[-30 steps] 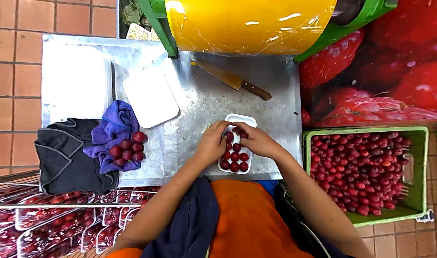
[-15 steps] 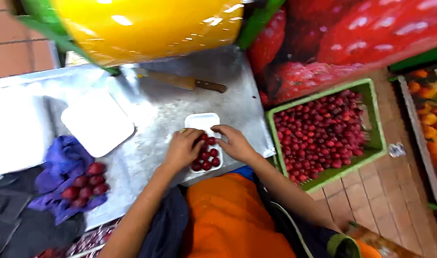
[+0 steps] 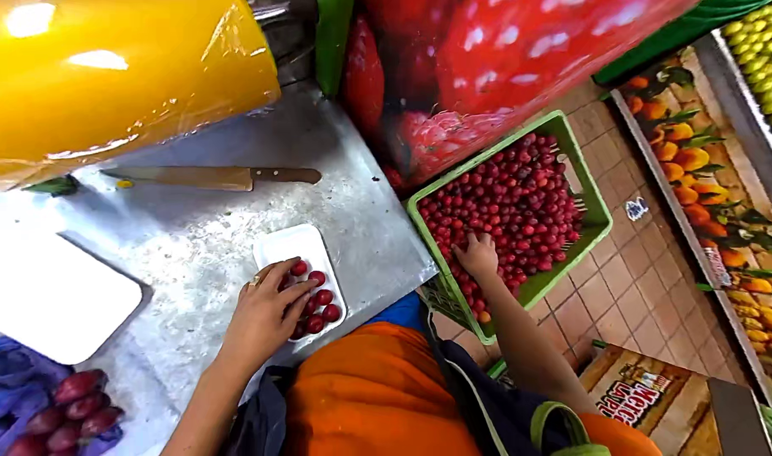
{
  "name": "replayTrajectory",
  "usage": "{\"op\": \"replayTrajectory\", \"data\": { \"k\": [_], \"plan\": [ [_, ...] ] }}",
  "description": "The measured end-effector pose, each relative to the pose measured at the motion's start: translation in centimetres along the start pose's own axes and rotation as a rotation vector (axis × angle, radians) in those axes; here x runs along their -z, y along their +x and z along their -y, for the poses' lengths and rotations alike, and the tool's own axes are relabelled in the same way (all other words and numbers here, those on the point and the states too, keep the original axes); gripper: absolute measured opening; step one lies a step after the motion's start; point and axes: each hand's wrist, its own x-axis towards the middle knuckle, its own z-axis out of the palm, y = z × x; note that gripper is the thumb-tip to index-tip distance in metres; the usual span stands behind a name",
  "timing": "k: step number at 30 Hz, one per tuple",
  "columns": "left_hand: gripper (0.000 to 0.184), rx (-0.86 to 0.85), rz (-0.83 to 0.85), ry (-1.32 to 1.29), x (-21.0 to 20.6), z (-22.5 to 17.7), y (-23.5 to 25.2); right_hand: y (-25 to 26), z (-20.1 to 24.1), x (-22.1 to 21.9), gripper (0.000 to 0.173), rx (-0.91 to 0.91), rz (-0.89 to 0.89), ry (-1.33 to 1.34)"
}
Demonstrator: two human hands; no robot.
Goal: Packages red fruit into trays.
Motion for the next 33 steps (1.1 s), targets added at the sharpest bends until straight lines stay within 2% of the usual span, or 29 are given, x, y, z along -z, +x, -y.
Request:
{"op": "replayTrajectory", "data": {
  "k": [4, 7, 9, 11, 13, 15, 17, 19, 21, 23, 28, 30, 33],
  "plan": [
    [0.026, 0.075, -0.006, -0.016, -0.4, -1.2, -0.9, -1.1, 1.8, -0.7, 0.060, -0.034, 0.010, 0.007],
    [0.023, 0.101, -0.049, -0.037, -0.7, -1.7, -1.3, -0.6, 0.8, -0.3, 0.057, 0.054, 0.043, 0.097],
    [0.022, 0.103, -0.061, -0.044, -0.8, -2.0, -1.5, -0.8, 0.1, 1.3, 0.053, 0.084, -0.015, 0.169],
    [0.023, 0.092, -0.066, -0.050, -0.8, -1.9, -1.6, -2.6, 1.5, 5.2, 0.050, 0.143, -0.096, 0.241],
    [0.024, 0.095, -0.061, -0.062, -0.9, -2.0, -1.8, -5.3, 4.9, 8.9, 0.044, 0.350, -0.124, 0.326],
    [0.024, 0.089, -0.077, -0.073, -1.1, -1.8, -1.9, -8.3, 10.1, 10.6, 0.042, 0.655, -0.047, 0.392],
    [0.025, 0.076, -0.095, -0.070, -1.3, -1.4, -1.8, -10.7, 16.7, 10.0, 0.042, 0.927, 0.054, 0.379],
    [0.026, 0.067, -0.106, -0.065, -1.3, -1.3, -1.7, -12.2, 22.8, 8.2, 0.038, 1.092, 0.151, 0.313],
    [0.024, 0.069, -0.118, -0.063, -1.2, -1.3, -1.8, -13.0, 26.7, 6.0, 0.036, 1.129, 0.242, 0.244],
    [0.024, 0.087, -0.141, -0.074, -1.1, -1.3, -1.9, -13.2, 28.3, 5.0, 0.035, 1.148, 0.275, 0.136],
    [0.028, 0.154, -0.234, -0.128, -1.3, -1.0, -1.5, -12.0, 27.8, 5.4, 0.042, 1.331, 0.280, 0.165],
    [0.030, 0.151, -0.239, -0.125, -1.3, -0.8, -1.2, -11.5, 27.7, 5.8, 0.038, 1.318, 0.295, 0.208],
    [0.029, 0.138, -0.219, -0.107, -1.2, -0.8, -1.1, -11.1, 29.0, 6.2, 0.037, 1.199, 0.308, 0.285]
  ]
}}
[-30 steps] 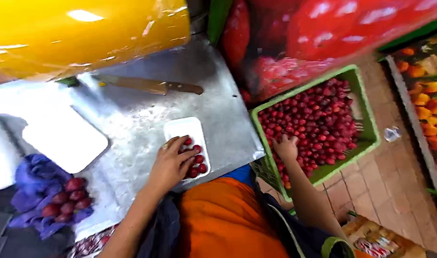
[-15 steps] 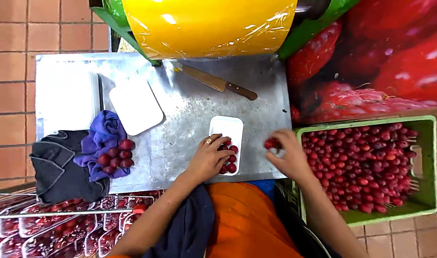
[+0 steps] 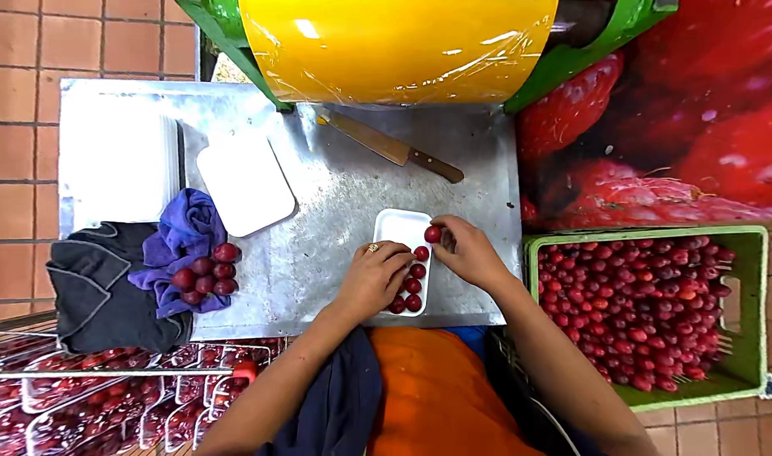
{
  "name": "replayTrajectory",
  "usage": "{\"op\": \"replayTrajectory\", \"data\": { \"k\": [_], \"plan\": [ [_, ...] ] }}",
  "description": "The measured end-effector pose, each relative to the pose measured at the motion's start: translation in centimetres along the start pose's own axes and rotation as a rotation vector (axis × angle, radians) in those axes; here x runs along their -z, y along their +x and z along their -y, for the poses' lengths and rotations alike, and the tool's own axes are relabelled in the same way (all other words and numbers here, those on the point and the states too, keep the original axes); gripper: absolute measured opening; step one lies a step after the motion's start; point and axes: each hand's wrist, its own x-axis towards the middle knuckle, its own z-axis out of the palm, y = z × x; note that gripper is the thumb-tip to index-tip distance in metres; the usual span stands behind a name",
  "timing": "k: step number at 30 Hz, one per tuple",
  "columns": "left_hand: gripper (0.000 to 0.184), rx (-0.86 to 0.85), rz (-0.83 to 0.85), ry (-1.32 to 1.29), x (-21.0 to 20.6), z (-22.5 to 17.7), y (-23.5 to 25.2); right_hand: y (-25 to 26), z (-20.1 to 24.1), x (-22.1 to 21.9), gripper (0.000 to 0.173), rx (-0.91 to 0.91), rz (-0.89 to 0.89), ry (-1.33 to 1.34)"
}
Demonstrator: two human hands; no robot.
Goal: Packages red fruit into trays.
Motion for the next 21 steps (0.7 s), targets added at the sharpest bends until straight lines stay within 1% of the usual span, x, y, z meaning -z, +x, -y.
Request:
{"op": "replayTrajectory", "data": {
  "k": [2, 4, 6, 8, 10, 13, 15, 17, 18, 20, 21],
  "plan": [
    [0.028, -0.011, 0.011, 0.003, 0.1, 0.0, 0.0, 1.3, 0.3, -0.6, 0.036, -0.018, 0.035, -0.013],
    [0.028, -0.008, 0.011, -0.013, 0.3, 0.1, 0.0, 1.8, 0.3, -1.3, 0.033, -0.008, 0.073, -0.101],
    [0.026, 0.019, -0.035, -0.051, 0.3, 0.3, 0.2, 1.7, 0.1, -1.6, 0.030, -0.018, 0.040, -0.126],
    [0.026, 0.097, -0.105, -0.077, -0.1, 0.2, 0.3, 0.9, -0.4, -1.7, 0.029, -0.051, 0.002, -0.060],
    [0.029, 0.153, -0.129, -0.046, -0.3, 0.1, 0.8, 0.1, -0.8, -1.7, 0.030, -0.100, -0.006, 0.023],
    [0.043, 0.147, -0.024, 0.019, -0.5, 0.6, 2.2, -0.7, -1.0, -2.3, 0.035, -0.117, -0.035, 0.036],
    [0.044, 0.109, 0.014, 0.082, -0.7, 0.6, 2.4, -1.7, -0.8, -2.7, 0.043, -0.112, -0.063, 0.047],
    [0.040, 0.066, 0.005, 0.106, -0.9, 0.5, 2.6, -3.3, -0.9, -2.0, 0.047, -0.073, -0.161, 0.060],
    [0.038, 0.059, 0.003, 0.105, -0.9, 0.4, 2.6, -4.6, -1.3, -1.4, 0.044, -0.044, -0.241, 0.089],
    [0.038, 0.048, 0.006, 0.067, -0.9, 0.5, 2.5, -7.9, -2.7, 0.3, 0.031, 0.000, -0.471, 0.105],
    [0.037, 0.053, 0.011, 0.038, -0.9, 0.4, 2.6, -9.9, -4.0, 1.3, 0.027, -0.037, -0.587, 0.055]
  ]
}}
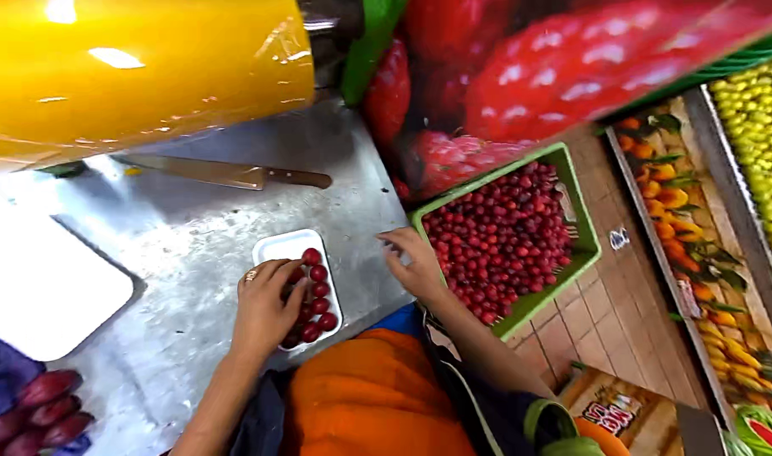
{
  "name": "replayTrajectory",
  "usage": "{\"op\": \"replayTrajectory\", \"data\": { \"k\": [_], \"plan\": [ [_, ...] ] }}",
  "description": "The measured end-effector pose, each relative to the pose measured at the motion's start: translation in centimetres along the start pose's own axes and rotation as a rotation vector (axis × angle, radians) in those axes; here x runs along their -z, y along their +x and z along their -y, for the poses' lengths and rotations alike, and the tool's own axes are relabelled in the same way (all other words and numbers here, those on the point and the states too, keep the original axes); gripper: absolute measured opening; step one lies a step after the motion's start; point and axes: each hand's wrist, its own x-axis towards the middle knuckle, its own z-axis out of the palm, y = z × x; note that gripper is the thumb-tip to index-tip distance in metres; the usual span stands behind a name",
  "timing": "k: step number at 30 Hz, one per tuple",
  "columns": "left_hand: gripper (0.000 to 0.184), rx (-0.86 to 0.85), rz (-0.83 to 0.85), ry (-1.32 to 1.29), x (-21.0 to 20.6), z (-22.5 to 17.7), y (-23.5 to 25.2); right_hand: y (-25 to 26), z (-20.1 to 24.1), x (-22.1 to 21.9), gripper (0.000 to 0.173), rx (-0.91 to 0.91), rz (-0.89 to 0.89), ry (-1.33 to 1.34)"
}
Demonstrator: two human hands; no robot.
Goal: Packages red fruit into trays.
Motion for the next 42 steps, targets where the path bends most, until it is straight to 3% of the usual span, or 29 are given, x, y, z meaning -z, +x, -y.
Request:
{"op": "replayTrajectory", "data": {
  "k": [2, 4, 6, 8, 11, 14, 16, 19, 21, 23, 25, 27, 28, 30, 33, 35, 38, 40, 42],
  "plan": [
    [0.037, 0.023, 0.002, -0.031, -0.2, -0.2, 0.1, -1.9, -3.9, 3.8, 0.022, -0.134, -0.183, -0.210],
    [0.037, 0.047, 0.012, -0.037, -0.3, -0.4, -0.1, -3.6, -9.1, 6.2, 0.024, -0.408, -0.213, -0.372],
    [0.037, 0.045, 0.011, -0.051, -0.3, -0.4, 0.3, -4.5, -14.0, 7.4, 0.042, -0.724, -0.055, -0.450],
    [0.036, 0.032, -0.006, -0.080, -0.3, -0.5, 0.9, -4.6, -17.1, 7.5, 0.060, -0.866, 0.132, -0.457],
    [0.030, 0.032, -0.026, -0.107, -0.1, -0.4, 1.3, -4.5, -17.4, 6.0, 0.070, -0.912, 0.208, -0.465],
    [0.027, 0.059, -0.060, -0.098, -0.4, -0.4, 1.4, -3.9, -18.4, 4.6, 0.068, -1.006, 0.102, -0.485],
    [0.027, 0.098, -0.097, -0.080, -1.0, -0.7, 1.5, -4.0, -19.0, 4.1, 0.075, -1.146, 0.040, -0.472],
    [0.027, 0.143, -0.152, -0.048, -1.8, -1.0, 1.7, -3.7, -19.0, 3.7, 0.077, -1.213, 0.079, -0.538],
    [0.025, 0.138, -0.164, -0.033, -1.9, -1.1, 1.7, -3.4, -18.3, 4.0, 0.068, -1.203, 0.121, -0.570],
    [0.022, 0.103, -0.175, -0.018, -1.9, -1.0, 1.5, -3.4, -16.6, 5.1, 0.061, -1.134, 0.025, -0.497],
    [0.022, 0.071, -0.182, -0.009, -2.0, -0.7, 1.2, -2.6, -12.2, 6.2, 0.057, -0.963, -0.144, -0.356],
    [0.025, 0.068, -0.183, -0.017, -2.1, -0.5, 0.7, -0.9, -5.9, 5.6, 0.044, -0.679, -0.211, -0.128],
    [0.026, 0.065, -0.180, -0.025, -2.1, -0.4, 0.3, -0.1, -2.7, 4.7, 0.037, -0.546, -0.145, 0.000],
    [0.026, 0.040, -0.180, -0.043, -2.1, -0.3, -0.1, 2.4, 2.3, 1.7, 0.042, -0.345, 0.091, 0.091],
    [0.028, 0.032, -0.171, -0.057, -2.1, -0.3, -0.1, 7.3, 5.0, -5.1, 0.043, -0.131, 0.385, -0.013],
    [0.028, 0.043, -0.170, -0.074, -1.9, -0.3, -0.2, 9.5, 4.9, -8.0, 0.041, -0.064, 0.544, -0.206],
    [0.028, 0.051, -0.164, -0.107, -2.0, 0.0, -0.1, 10.9, 4.9, -8.2, 0.044, 0.008, 0.718, -0.413],
    [0.029, 0.046, -0.159, -0.143, -2.0, 0.1, 0.1, 11.5, 4.8, -7.0, 0.049, -0.012, 0.755, -0.351],
    [0.028, 0.024, -0.167, -0.170, -2.2, 0.4, 0.1, 12.1, 5.3, -6.1, 0.043, -0.081, 0.769, -0.199]
  ]
}}
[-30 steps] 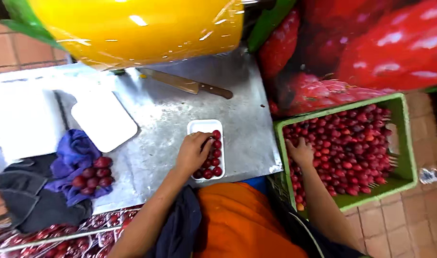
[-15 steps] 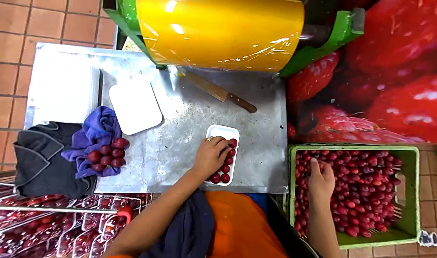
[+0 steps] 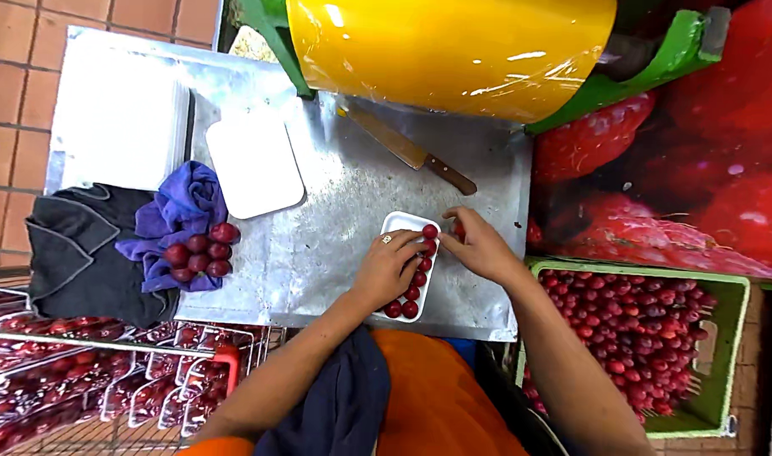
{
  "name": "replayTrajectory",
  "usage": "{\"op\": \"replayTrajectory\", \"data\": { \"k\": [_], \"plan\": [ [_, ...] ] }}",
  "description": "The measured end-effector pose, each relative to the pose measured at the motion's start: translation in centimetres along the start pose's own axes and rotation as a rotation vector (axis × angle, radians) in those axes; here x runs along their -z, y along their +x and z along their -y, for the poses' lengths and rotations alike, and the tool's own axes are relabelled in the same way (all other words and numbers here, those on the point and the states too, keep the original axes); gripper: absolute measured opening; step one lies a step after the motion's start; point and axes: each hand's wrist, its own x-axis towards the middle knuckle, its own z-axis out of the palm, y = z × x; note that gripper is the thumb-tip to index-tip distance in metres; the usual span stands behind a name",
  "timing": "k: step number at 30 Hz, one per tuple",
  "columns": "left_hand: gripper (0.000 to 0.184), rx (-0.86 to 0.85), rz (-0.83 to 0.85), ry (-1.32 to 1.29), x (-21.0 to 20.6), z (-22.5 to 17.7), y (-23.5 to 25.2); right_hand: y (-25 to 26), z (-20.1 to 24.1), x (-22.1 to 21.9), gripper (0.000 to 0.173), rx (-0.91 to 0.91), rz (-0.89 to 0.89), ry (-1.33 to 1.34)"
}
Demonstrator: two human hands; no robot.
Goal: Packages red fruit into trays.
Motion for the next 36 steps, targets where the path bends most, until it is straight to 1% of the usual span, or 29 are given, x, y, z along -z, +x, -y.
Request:
{"op": "replayTrajectory", "data": {
  "k": [2, 5, 6, 9, 11, 13, 14, 15, 17, 18, 20, 21, 22, 24, 25, 26, 27, 28, 30, 32, 34, 36],
  "plan": [
    [0.028, -0.015, 0.004, -0.029, 0.3, 0.2, 0.2, 0.4, 1.6, 0.8, 0.038, 0.025, 0.024, 0.029],
    [0.027, -0.020, -0.021, -0.056, 0.5, 0.5, 0.0, 1.7, 3.3, -0.3, 0.028, 0.198, 0.030, -0.108],
    [0.024, 0.003, -0.056, -0.064, 0.4, 0.5, -0.2, 2.2, 3.2, -0.9, 0.025, 0.241, 0.062, -0.168],
    [0.016, 0.146, -0.180, -0.045, 0.5, -0.2, -0.3, 2.5, 1.9, -2.2, 0.023, 0.331, 0.130, -0.294],
    [0.028, 0.216, -0.150, -0.023, 0.8, -0.4, 0.0, 2.0, 1.2, -2.5, 0.024, 0.371, 0.130, -0.283],
    [0.040, 0.222, -0.059, -0.007, 0.9, -0.4, 0.4, 1.3, 0.7, -2.4, 0.027, 0.366, 0.118, -0.225],
    [0.043, 0.201, -0.022, -0.001, 1.0, -0.3, 0.6, 0.8, 0.5, -2.3, 0.029, 0.363, 0.092, -0.175],
    [0.044, 0.168, 0.004, 0.001, 1.1, -0.3, 0.7, 0.0, 0.1, -2.2, 0.029, 0.366, 0.042, -0.106],
    [0.039, 0.104, 0.048, 0.024, 1.2, -0.3, 0.7, -2.7, -0.6, -1.8, 0.028, 0.366, -0.136, 0.046],
    [0.035, 0.080, 0.059, 0.040, 1.3, -0.2, 0.8, -4.3, -1.5, -1.4, 0.026, 0.354, -0.250, 0.099],
    [0.033, 0.060, 0.085, 0.061, 1.4, 0.1, 0.8, -8.1, -4.9, -0.7, 0.024, 0.298, -0.535, 0.179],
    [0.033, 0.055, 0.097, 0.070, 1.5, 0.3, 0.7, -10.2, -7.3, -0.6, 0.023, 0.225, -0.690, 0.211],
    [0.034, 0.050, 0.101, 0.074, 1.6, 0.3, 0.6, -12.2, -9.9, -0.6, 0.022, 0.106, -0.847, 0.245],
    [0.034, 0.060, 0.124, 0.079, 1.7, 0.1, 0.6, -15.8, -15.6, -1.1, 0.021, -0.235, -1.099, 0.246],
    [0.036, 0.071, 0.135, 0.082, 1.6, -0.2, 0.6, -17.6, -18.5, -1.6, 0.023, -0.441, -1.137, 0.194],
    [0.038, 0.081, 0.135, 0.079, 1.5, -0.3, 0.7, -19.2, -21.2, -2.4, 0.025, -0.622, -1.089, 0.147],
    [0.040, 0.093, 0.130, 0.072, 1.4, -0.5, 0.9, -20.3, -23.5, -3.2, 0.028, -0.739, -0.993, 0.119],
    [0.042, 0.102, 0.123, 0.061, 1.2, -0.6, 1.2, -20.8, -25.0, -3.8, 0.031, -0.794, -0.868, 0.102],
    [0.042, 0.115, 0.122, 0.050, 1.0, -1.0, 1.5, -20.3, -26.6, -5.5, 0.039, -0.791, -0.631, 0.064],
    [0.039, 0.109, 0.135, 0.053, 1.0, -1.3, 1.5, -19.1, -26.8, -7.3, 0.039, -0.756, -0.442, 0.030],
    [0.036, 0.092, 0.144, 0.062, 1.0, -1.4, 1.6, -17.8, -26.3, -7.9, 0.034, -0.765, -0.344, -0.018],
    [0.038, 0.107, 0.149, 0.071, 1.0, -1.7, 1.7, -17.1, -25.5, -7.5, 0.035, -0.794, -0.312, -0.014]
  ]
}}
